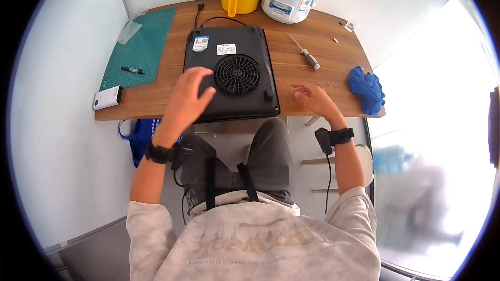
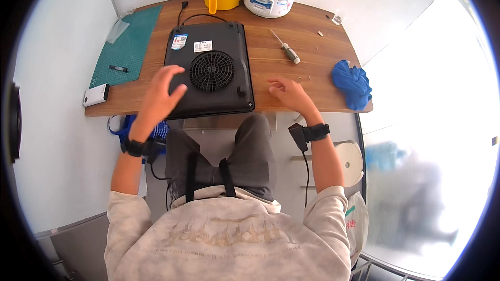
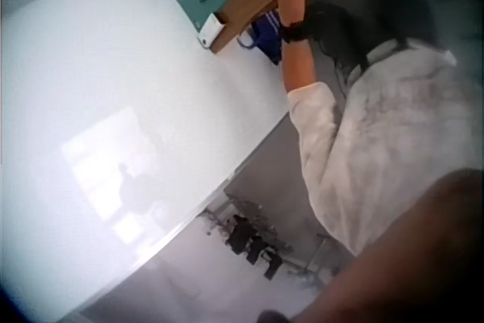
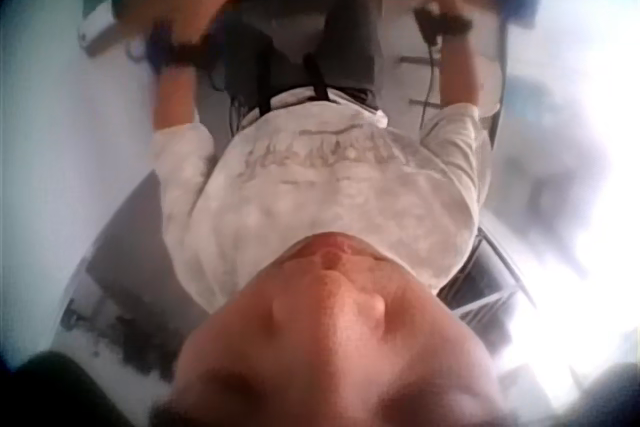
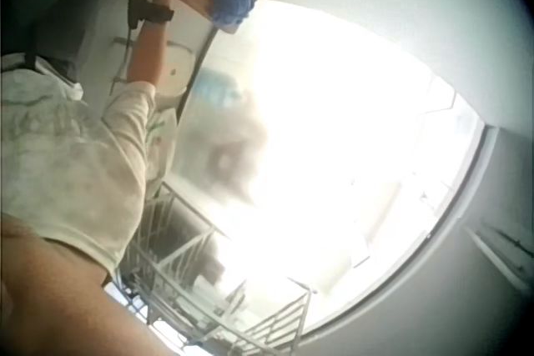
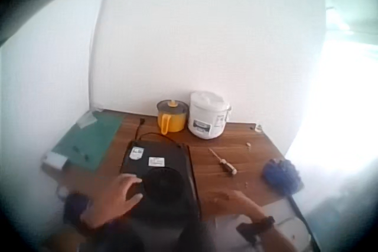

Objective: The person uses a screwdriver to remove screws from the underside of a black induction cooktop. They turn the cooktop over, remove several screws from the bottom panel, and place them on the table.

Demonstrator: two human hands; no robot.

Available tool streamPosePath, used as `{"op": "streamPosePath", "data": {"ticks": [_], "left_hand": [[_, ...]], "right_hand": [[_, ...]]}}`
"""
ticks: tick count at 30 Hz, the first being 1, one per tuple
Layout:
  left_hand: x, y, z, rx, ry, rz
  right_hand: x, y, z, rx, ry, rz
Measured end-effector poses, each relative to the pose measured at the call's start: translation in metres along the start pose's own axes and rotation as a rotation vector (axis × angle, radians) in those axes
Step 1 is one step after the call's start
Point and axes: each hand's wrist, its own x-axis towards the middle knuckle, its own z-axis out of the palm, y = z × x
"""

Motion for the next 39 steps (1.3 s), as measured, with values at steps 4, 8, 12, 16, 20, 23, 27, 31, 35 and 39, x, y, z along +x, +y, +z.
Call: {"op": "streamPosePath", "data": {"ticks": [4, 8, 12, 16, 20, 23, 27, 31, 35, 39], "left_hand": [[-0.033, 0.035, 0.051, 0.244, -0.225, 0.228], [-0.040, 0.024, 0.077, 0.366, -0.120, 0.244], [-0.040, 0.013, 0.081, 0.282, -0.077, 0.247], [-0.033, 0.003, 0.083, 0.253, -0.049, 0.243], [-0.021, -0.012, 0.086, 0.228, -0.020, 0.234], [-0.020, -0.015, 0.089, 0.220, 0.008, 0.228], [-0.026, -0.005, 0.078, 0.109, 0.025, 0.146], [-0.050, -0.018, 0.045, 0.109, 0.197, -0.049], [-0.069, -0.054, 0.019, 0.017, 0.228, -0.322], [-0.069, -0.060, 0.017, 0.007, 0.180, -0.298]], "right_hand": [[-0.004, 0.005, 0.020, -0.071, 0.105, -0.091], [-0.011, -0.010, 0.030, -0.176, 0.128, -0.108], [-0.019, -0.017, 0.045, -0.044, 0.175, -0.112], [-0.016, -0.020, 0.059, 0.041, 0.216, -0.158], [-0.009, -0.022, 0.072, 0.040, 0.222, -0.216], [-0.005, -0.021, 0.081, 0.000, 0.277, -0.180], [-0.001, -0.020, 0.082, -0.058, 0.321, -0.151], [0.002, -0.014, 0.083, -0.033, 0.317, -0.138], [0.004, -0.009, 0.087, 0.033, 0.347, -0.201], [0.008, -0.005, 0.085, -0.015, 0.352, -0.292]]}}
